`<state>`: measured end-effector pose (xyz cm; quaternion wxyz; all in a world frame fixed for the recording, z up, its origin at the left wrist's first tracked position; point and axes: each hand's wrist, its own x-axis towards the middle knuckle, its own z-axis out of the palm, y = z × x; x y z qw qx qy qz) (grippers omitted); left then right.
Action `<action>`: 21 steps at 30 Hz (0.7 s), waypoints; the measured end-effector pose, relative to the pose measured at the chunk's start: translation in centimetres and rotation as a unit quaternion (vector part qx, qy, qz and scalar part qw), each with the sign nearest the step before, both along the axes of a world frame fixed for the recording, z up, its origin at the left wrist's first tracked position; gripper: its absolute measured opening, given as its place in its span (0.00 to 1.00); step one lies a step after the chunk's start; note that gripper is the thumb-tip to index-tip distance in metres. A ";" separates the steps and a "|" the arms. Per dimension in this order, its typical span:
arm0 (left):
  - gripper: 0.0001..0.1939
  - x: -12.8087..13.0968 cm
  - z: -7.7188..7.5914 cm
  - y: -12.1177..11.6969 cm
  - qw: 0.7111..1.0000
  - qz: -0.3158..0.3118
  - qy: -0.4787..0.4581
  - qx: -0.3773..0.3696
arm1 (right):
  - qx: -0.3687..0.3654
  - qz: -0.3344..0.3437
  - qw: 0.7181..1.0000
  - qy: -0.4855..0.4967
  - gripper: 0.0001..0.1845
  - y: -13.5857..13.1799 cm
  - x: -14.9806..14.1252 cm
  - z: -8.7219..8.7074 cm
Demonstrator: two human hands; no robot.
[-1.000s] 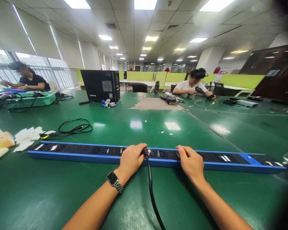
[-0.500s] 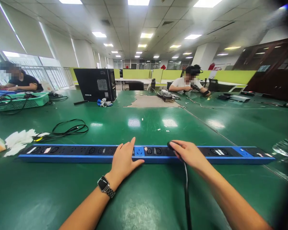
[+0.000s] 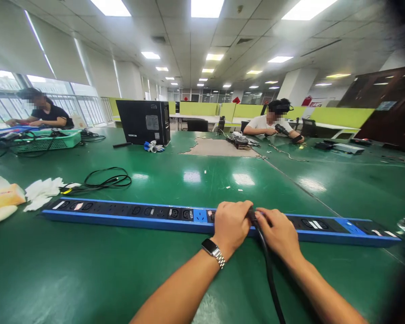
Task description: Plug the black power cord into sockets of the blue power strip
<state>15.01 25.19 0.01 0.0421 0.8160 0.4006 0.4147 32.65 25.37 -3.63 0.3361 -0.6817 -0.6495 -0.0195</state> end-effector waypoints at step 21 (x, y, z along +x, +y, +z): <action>0.58 -23.8 -3.2 -2.4 0.970 0.188 0.130 -0.079 | -0.258 0.229 0.932 0.108 0.18 -0.1 -25.4 7.8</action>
